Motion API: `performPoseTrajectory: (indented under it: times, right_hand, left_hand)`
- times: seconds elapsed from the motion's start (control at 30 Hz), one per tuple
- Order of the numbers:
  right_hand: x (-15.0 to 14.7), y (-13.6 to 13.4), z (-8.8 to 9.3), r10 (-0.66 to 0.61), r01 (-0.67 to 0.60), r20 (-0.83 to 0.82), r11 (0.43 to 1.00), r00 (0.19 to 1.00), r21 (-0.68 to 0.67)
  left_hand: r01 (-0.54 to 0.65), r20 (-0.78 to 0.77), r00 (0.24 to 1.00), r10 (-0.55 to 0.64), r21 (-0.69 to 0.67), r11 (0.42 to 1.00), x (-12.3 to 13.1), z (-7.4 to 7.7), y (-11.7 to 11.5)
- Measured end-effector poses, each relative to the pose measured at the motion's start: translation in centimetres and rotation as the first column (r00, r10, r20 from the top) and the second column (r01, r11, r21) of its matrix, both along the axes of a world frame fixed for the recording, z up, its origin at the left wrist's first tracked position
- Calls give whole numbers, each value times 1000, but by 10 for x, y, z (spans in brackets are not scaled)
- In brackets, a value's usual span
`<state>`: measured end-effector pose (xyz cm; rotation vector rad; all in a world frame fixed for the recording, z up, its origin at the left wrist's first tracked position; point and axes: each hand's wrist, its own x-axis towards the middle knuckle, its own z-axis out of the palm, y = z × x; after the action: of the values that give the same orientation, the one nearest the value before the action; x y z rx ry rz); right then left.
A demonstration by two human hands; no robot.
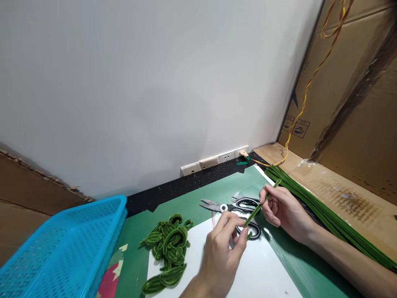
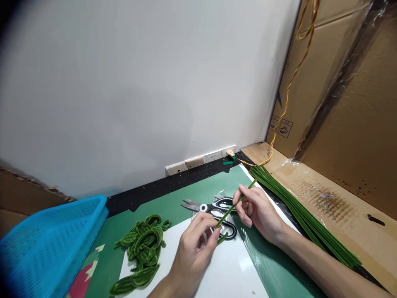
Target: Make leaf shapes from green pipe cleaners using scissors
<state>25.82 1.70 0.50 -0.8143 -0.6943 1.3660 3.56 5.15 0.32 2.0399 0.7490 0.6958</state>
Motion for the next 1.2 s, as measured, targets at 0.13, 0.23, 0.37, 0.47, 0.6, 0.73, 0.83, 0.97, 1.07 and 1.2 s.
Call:
performPoseTrajectory:
  times: [0.13,0.23,0.37,0.47,0.6,0.73,0.83,0.97,1.07,1.2]
  right_hand:
    - [-1,-3,3,5,-5,77,1000,997,3]
    - [-1,-4,2,31,-32,98,999,995,12]
    - [-2,-4,2,54,-59,183,998,982,21]
    - [-7,-4,7,135,-145,279,989,951,16]
    - [-14,-5,10,253,-253,343,966,905,-45]
    - [-12,-4,3,229,-220,351,973,908,-66]
    - [-8,-3,-1,192,-180,338,981,921,-67]
    - [-2,0,-4,63,-45,342,997,938,-60]
    - [5,4,-8,-72,95,254,992,964,-78]
    - [12,8,-10,-109,124,126,985,986,-121]
  left_hand:
    - [-9,29,1000,9,-1,1000,0,1,1]
    - [-24,30,999,23,8,1000,1,0,1]
    - [-27,-2,1000,27,24,999,2,3,-1]
    - [-5,-21,1000,6,54,999,2,7,-2]
    - [36,-7,999,-35,83,996,1,10,-1]
    - [69,8,998,-70,96,993,0,4,0]
    - [63,14,998,-65,108,992,0,1,1]
    - [50,19,998,-52,119,992,-1,-1,0]
    - [42,12,999,-44,115,993,0,-3,-1]
    - [50,-3,999,-50,131,990,0,-3,-2]
